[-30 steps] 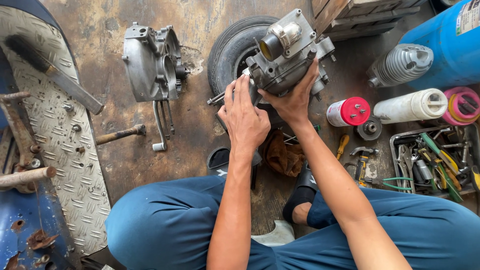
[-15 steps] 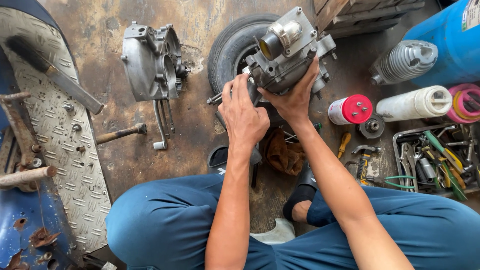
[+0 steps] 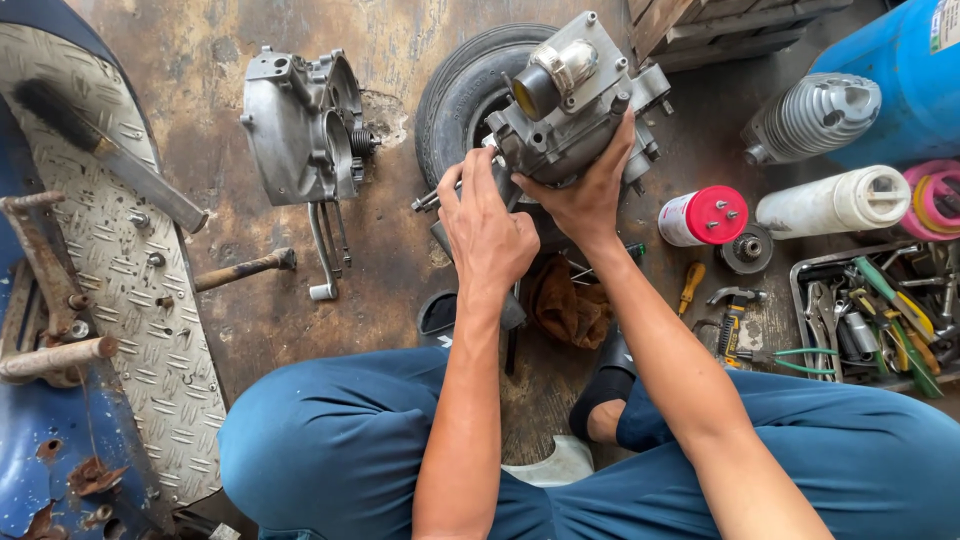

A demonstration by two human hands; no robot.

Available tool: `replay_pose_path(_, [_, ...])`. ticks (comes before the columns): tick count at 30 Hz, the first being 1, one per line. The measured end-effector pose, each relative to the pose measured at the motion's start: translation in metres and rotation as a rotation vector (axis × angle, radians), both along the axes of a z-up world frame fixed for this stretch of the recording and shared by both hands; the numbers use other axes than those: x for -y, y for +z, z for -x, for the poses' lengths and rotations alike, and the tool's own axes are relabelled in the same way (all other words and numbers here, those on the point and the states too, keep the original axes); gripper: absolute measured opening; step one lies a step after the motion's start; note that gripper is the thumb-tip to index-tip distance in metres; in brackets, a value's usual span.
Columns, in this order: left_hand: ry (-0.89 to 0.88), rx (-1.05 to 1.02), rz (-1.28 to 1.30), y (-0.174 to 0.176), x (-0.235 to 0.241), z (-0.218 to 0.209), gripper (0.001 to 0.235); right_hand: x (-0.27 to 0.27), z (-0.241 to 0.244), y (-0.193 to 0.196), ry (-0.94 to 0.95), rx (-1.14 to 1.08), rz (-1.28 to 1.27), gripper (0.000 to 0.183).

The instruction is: The person sits on the workshop floor holding a round metal engine cover and scrapes its edge and inner surface with a yellow-handled screwdriver. They then wipe the cover with a cloth and set it onto the engine assembly on the floor.

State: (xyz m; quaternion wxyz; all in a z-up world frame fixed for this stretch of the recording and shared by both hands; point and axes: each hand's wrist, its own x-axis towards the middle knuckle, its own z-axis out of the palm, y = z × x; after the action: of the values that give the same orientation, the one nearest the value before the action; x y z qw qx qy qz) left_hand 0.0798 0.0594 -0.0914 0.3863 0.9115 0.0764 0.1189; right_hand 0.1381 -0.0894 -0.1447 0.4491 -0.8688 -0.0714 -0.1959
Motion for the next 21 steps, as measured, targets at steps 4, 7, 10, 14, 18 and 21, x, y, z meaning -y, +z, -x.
replay_pose_path(4, [0.003, 0.019, 0.001, 0.019, -0.002, 0.002, 0.083, -0.001, 0.001, 0.004, 0.016, 0.034, 0.066, 0.147])
replay_pose_path(7, [0.0, 0.041, 0.004, 0.029, -0.002, 0.004, 0.077, -0.001, 0.003, 0.004, 0.022, 0.064, 0.141, 0.144])
replay_pose_path(10, [-0.001, 0.051, 0.019, 0.029, -0.001, 0.004, 0.077, 0.001, 0.002, 0.005, 0.03, 0.064, 0.132, 0.144])
replay_pose_path(14, [0.018, 0.102, 0.04, 0.023, -0.001, 0.005, 0.076, 0.0, 0.0, 0.0, 0.025, 0.061, 0.131, 0.146])
replay_pose_path(18, [0.005, 0.058, 0.045, 0.026, -0.002, 0.004, 0.076, 0.001, -0.003, -0.01, 0.028, 0.058, 0.128, 0.148])
replay_pose_path(21, [0.011, 0.05, 0.052, 0.026, -0.004, 0.005, 0.075, 0.002, -0.005, -0.021, 0.035, 0.109, 0.156, 0.149])
